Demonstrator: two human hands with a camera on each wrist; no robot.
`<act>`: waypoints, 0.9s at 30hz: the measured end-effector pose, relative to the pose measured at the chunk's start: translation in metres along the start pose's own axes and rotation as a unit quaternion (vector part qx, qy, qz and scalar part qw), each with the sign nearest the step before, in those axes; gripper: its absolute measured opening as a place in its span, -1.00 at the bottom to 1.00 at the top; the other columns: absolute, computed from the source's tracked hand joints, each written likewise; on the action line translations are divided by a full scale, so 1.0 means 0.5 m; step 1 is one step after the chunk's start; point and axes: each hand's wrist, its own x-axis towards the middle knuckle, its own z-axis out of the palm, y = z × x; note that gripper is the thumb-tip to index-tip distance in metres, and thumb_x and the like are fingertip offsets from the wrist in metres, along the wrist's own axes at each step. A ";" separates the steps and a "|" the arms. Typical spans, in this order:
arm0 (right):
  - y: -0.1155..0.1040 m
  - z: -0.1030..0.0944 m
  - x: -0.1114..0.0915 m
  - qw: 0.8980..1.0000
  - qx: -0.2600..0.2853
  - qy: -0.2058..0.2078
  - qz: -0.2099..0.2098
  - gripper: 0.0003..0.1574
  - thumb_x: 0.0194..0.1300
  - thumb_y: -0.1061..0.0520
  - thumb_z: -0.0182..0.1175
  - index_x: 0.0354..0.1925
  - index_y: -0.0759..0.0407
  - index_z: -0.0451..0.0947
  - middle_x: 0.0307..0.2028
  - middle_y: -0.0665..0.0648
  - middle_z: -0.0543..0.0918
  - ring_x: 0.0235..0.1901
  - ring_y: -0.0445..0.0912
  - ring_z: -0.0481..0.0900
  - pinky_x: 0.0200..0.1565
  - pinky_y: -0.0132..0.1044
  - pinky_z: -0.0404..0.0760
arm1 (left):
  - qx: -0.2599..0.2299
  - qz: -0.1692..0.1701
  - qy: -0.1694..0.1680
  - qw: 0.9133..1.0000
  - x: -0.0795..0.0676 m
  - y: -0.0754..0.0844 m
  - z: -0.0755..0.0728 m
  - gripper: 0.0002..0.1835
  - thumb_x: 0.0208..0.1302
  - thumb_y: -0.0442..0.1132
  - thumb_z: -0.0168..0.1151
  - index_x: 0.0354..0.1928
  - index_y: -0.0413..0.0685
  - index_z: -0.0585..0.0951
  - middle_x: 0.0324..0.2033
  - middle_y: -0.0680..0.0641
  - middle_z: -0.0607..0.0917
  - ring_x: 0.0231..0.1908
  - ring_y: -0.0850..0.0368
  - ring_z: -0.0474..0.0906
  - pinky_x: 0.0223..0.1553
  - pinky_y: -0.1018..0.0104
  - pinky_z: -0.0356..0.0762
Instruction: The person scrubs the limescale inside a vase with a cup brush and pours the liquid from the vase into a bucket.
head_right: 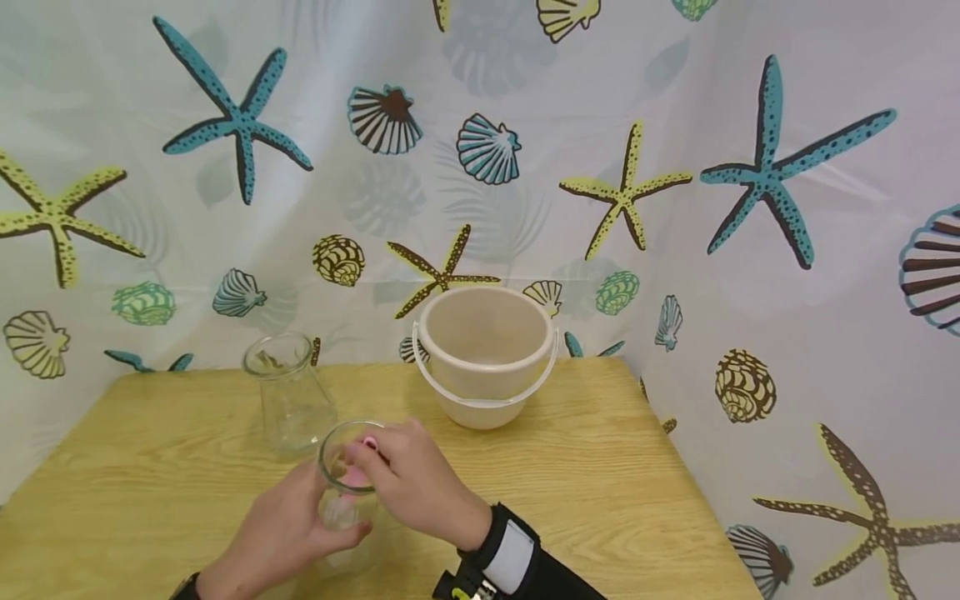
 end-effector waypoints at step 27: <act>-0.026 -0.045 -0.040 0.995 0.078 0.050 0.041 -0.83 0.34 0.37 0.07 -0.32 0.26 0.60 -0.54 0.16 0.58 -0.50 -0.16 0.47 -0.48 -0.25 0.55 | -0.197 -0.015 -0.087 0.976 0.037 0.016 0.013 -0.14 -0.31 -0.07 0.57 0.16 0.12 0.38 0.00 0.12 0.53 -0.06 0.26 0.39 -0.04 0.02 0.45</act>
